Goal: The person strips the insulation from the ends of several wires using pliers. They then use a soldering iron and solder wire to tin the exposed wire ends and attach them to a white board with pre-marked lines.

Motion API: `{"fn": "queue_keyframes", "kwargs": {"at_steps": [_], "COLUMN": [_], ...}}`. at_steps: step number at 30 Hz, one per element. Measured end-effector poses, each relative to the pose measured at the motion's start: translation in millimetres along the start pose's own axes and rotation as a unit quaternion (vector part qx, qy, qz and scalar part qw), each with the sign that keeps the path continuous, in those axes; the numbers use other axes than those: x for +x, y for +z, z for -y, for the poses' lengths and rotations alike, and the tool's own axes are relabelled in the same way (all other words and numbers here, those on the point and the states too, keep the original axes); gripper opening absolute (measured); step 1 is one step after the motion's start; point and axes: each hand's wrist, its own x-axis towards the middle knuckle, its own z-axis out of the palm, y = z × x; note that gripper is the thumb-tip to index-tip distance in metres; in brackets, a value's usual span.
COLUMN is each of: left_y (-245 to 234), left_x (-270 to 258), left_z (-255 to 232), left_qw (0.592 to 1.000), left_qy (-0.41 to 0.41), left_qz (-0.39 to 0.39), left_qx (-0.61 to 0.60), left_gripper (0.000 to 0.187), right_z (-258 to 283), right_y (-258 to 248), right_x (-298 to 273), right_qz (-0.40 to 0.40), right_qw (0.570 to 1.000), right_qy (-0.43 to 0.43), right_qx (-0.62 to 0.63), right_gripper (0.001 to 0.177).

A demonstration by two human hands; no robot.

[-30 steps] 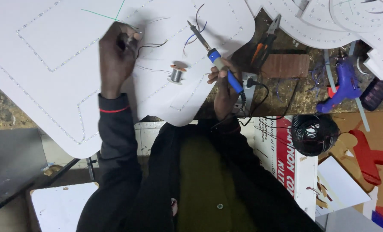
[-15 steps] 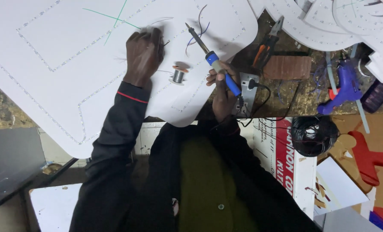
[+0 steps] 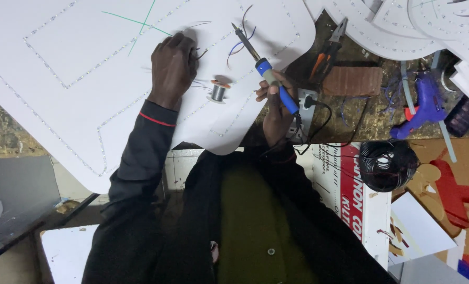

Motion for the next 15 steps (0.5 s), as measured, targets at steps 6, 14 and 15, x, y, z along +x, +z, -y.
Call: {"fn": "queue_keyframes", "kwargs": {"at_steps": [6,14,15], "left_y": [0,6,5], "left_x": [-4,-1,0], "left_z": [-12,-8,-7], "left_qw": [0.999,0.999,1.0], "left_qy": [-0.021,0.002,0.009], "left_qz": [-0.046,-0.037,-0.024], "left_qx": [-0.015,-0.001,0.0], "left_gripper": [0.004,0.006,0.009], "right_z": [11,13,13], "right_y": [2,6,7], "right_x": [2,13,16], "right_qz": [0.035,0.05,0.061], "right_qw": [0.999,0.998,0.997], "right_qy": [0.021,0.016,-0.007], "right_qx": [-0.029,-0.044,-0.044], "right_gripper": [0.045,0.043,0.042]}}
